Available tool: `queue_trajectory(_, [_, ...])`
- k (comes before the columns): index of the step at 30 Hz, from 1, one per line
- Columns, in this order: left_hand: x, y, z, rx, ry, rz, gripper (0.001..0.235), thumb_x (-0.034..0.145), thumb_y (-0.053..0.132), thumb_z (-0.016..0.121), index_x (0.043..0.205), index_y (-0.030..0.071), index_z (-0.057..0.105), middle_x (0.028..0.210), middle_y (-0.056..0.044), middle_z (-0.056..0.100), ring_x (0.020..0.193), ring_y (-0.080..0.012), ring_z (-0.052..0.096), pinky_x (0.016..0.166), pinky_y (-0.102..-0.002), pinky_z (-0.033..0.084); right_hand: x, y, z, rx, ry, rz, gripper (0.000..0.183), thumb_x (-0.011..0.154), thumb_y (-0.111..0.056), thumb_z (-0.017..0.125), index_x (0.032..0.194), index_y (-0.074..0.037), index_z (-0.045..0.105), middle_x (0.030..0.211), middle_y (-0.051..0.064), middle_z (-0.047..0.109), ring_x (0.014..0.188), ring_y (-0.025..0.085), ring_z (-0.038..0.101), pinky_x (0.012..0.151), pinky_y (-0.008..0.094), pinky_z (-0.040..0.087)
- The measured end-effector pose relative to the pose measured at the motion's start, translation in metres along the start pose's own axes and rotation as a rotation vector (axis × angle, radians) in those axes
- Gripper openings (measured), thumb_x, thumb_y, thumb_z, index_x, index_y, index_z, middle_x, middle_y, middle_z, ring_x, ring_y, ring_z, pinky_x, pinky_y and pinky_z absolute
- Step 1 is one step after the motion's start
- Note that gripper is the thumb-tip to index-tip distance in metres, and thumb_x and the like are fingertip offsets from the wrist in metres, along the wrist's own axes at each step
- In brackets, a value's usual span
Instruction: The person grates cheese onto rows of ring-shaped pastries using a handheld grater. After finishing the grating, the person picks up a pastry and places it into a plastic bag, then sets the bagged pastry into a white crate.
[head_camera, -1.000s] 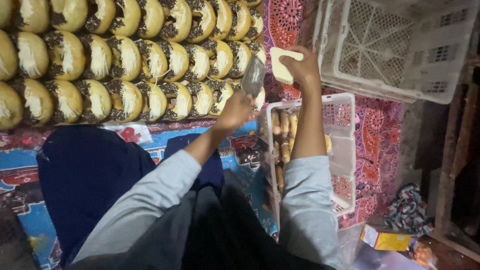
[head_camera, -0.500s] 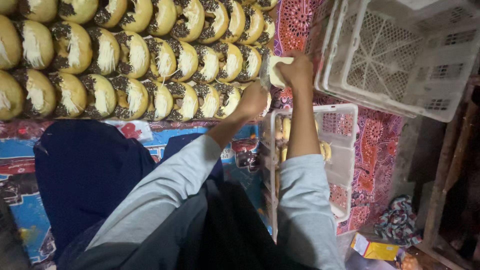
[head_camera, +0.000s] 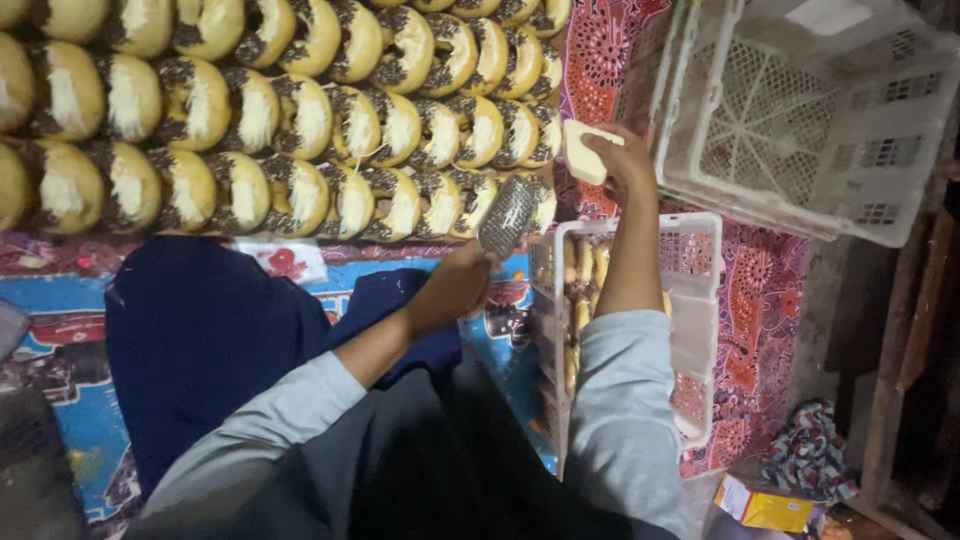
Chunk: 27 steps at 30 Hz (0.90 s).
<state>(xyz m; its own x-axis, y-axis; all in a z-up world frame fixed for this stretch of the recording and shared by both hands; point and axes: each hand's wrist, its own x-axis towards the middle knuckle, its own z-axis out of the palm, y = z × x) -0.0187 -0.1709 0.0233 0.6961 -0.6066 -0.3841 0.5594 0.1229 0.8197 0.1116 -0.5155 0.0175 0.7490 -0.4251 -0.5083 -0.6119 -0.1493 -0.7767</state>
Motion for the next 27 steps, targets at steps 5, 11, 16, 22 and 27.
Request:
queue_trajectory(5, [-0.044,0.039,-0.040,-0.103,0.032,-0.083,0.016,0.105,0.023,0.048,0.100,0.011,0.058,0.053,0.000,0.047,0.038,-0.0117,0.042,0.034,-0.028,0.033,-0.026,-0.009,-0.005,0.504,0.008,-0.016,0.038,0.089,-0.019,0.077,0.123,-0.016,0.060,0.101,0.004,0.073,0.080,0.020,0.073,0.057,0.036,0.060])
queue_trajectory(11, [-0.107,0.075,-0.172,-0.211,0.201,0.190,0.019,0.106,0.025,0.049,0.110,0.009,0.059,0.059,-0.002,0.052,0.040,-0.0106,0.041,0.036,-0.027,0.032,-0.084,-0.093,0.095,0.882,-0.178,-0.096,0.034,0.103,-0.024,0.063,0.130,-0.004,0.063,0.109,0.011,0.076,0.091,0.025,0.077,0.076,0.038,0.067])
queue_trajectory(16, [-0.155,0.123,-0.304,-0.101,0.540,0.188,0.022,0.101,0.016,0.044,0.111,0.005,0.061,0.062,-0.004,0.058,0.040,-0.0108,0.048,0.035,-0.029,0.037,-0.133,-0.163,0.303,1.191,-0.830,0.012,0.032,0.110,-0.033,0.063,0.129,-0.007,0.063,0.100,0.006,0.071,0.081,0.015,0.069,0.065,0.025,0.056])
queue_trajectory(22, [-0.176,0.173,-0.410,-0.129,0.637,0.274,0.027,0.107,0.023,0.041,0.106,0.001,0.056,0.056,-0.006,0.050,0.035,-0.0131,0.038,0.032,-0.030,0.030,-0.201,-0.257,0.500,0.050,-0.558,-0.538,0.046,0.082,-0.016,0.084,0.122,-0.005,0.063,0.101,0.005,0.075,0.088,0.015,0.074,0.078,0.033,0.062])
queue_trajectory(27, [-0.158,0.190,-0.457,-0.132,0.623,0.220,0.023,0.105,0.019,0.043,0.107,0.001,0.057,0.059,-0.003,0.052,0.040,-0.0108,0.042,0.035,-0.028,0.033,-0.233,-0.308,0.583,-0.555,-0.286,-0.766,0.050,0.076,-0.023,0.088,0.117,-0.005,0.065,0.100,0.012,0.079,0.089,0.019,0.078,0.079,0.033,0.061])
